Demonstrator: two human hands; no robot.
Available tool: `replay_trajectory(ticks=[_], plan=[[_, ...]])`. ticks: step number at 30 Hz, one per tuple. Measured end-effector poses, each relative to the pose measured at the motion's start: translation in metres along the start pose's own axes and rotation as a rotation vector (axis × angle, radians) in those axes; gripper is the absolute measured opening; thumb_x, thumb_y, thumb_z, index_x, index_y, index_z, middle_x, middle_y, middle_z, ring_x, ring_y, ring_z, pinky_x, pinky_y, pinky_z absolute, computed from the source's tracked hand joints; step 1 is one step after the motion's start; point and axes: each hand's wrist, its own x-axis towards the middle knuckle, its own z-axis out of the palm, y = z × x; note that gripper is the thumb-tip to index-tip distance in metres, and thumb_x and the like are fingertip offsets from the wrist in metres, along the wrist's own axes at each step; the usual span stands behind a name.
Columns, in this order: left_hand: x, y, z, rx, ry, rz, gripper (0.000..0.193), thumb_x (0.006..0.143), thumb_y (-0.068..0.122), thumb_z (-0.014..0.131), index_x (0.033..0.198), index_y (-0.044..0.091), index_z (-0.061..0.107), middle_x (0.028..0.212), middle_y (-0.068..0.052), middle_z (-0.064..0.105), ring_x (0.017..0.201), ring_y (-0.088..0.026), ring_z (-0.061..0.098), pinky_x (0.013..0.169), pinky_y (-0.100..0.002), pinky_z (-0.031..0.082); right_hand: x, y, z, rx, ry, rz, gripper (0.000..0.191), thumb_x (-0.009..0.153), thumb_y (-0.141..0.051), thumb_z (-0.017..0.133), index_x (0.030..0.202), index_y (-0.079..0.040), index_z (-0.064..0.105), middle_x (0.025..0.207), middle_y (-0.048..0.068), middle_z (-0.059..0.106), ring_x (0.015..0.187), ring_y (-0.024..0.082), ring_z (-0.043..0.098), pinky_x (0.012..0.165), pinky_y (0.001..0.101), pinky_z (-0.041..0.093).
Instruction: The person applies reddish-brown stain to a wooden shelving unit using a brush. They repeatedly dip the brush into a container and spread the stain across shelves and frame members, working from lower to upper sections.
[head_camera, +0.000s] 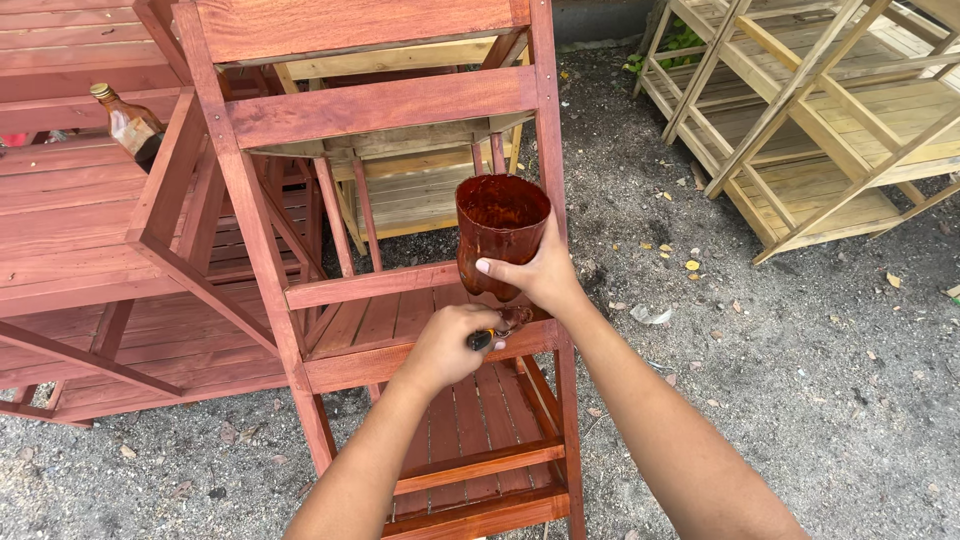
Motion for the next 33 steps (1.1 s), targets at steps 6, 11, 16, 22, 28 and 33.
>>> replay_trajectory(ticks=[6, 11, 16, 22, 28, 33], plan=[[0.013, -0.002, 0.026, 0.033, 0.064, 0.122, 0.017, 0.074, 0.003, 0.076, 0.091, 0.006, 0.074, 0.088, -0.014, 0.073, 0.086, -0.035, 0.070, 0.076, -0.045, 0.056, 0.012, 0.005, 0.006, -0.024, -0.063, 0.018, 0.101, 0.065, -0.028, 0.094, 0.146, -0.005, 0.039, 0.139, 0.014, 0.063, 0.129, 0.026, 0.062, 0.109, 0.0411, 0.051], [0.028, 0.002, 0.057, -0.015, 0.044, 0.083, 0.021, 0.069, -0.002, 0.070, 0.088, 0.007, 0.075, 0.091, -0.015, 0.073, 0.087, -0.035, 0.071, 0.077, -0.044, 0.057, 0.008, 0.000, 0.012, -0.130, -0.048, 0.001, 0.101, 0.064, -0.031, 0.094, 0.145, -0.006, 0.040, 0.135, 0.014, 0.065, 0.125, 0.026, 0.065, 0.105, 0.0408, 0.054], [0.003, -0.008, 0.036, -0.006, 0.069, 0.117, 0.012, 0.076, 0.005, 0.077, 0.084, 0.003, 0.068, 0.093, -0.014, 0.071, 0.089, -0.037, 0.068, 0.076, -0.047, 0.055, 0.008, -0.003, 0.019, -0.193, -0.009, 0.029, 0.101, 0.062, -0.034, 0.093, 0.144, -0.006, 0.040, 0.132, 0.015, 0.068, 0.122, 0.028, 0.068, 0.101, 0.0409, 0.056], [-0.024, -0.030, -0.019, -0.002, 0.032, -0.057, 0.017, 0.074, 0.008, 0.081, 0.086, 0.004, 0.069, 0.087, -0.013, 0.070, 0.082, -0.035, 0.068, 0.073, -0.045, 0.054, 0.003, -0.004, 0.024, -0.205, 0.042, 0.049, 0.102, 0.063, -0.033, 0.092, 0.146, -0.006, 0.039, 0.130, 0.014, 0.069, 0.119, 0.027, 0.070, 0.099, 0.0388, 0.057], [-0.052, -0.066, -0.085, -0.056, -0.011, -0.371, 0.018, 0.072, 0.007, 0.082, 0.083, 0.002, 0.069, 0.081, -0.013, 0.071, 0.072, -0.028, 0.067, 0.067, -0.040, 0.054, 0.002, -0.010, 0.026, -0.152, 0.021, 0.034, 0.099, 0.065, -0.028, 0.091, 0.145, -0.005, 0.038, 0.132, 0.015, 0.067, 0.120, 0.026, 0.069, 0.100, 0.0386, 0.057], [-0.083, -0.086, -0.144, 0.109, 0.001, -0.618, 0.014, 0.072, 0.008, 0.083, 0.082, 0.005, 0.074, 0.076, -0.014, 0.074, 0.070, -0.028, 0.067, 0.068, -0.040, 0.054, 0.003, -0.010, 0.027, -0.141, 0.022, 0.011, 0.098, 0.065, -0.027, 0.091, 0.146, -0.004, 0.039, 0.136, 0.016, 0.065, 0.124, 0.027, 0.066, 0.102, 0.0397, 0.055]])
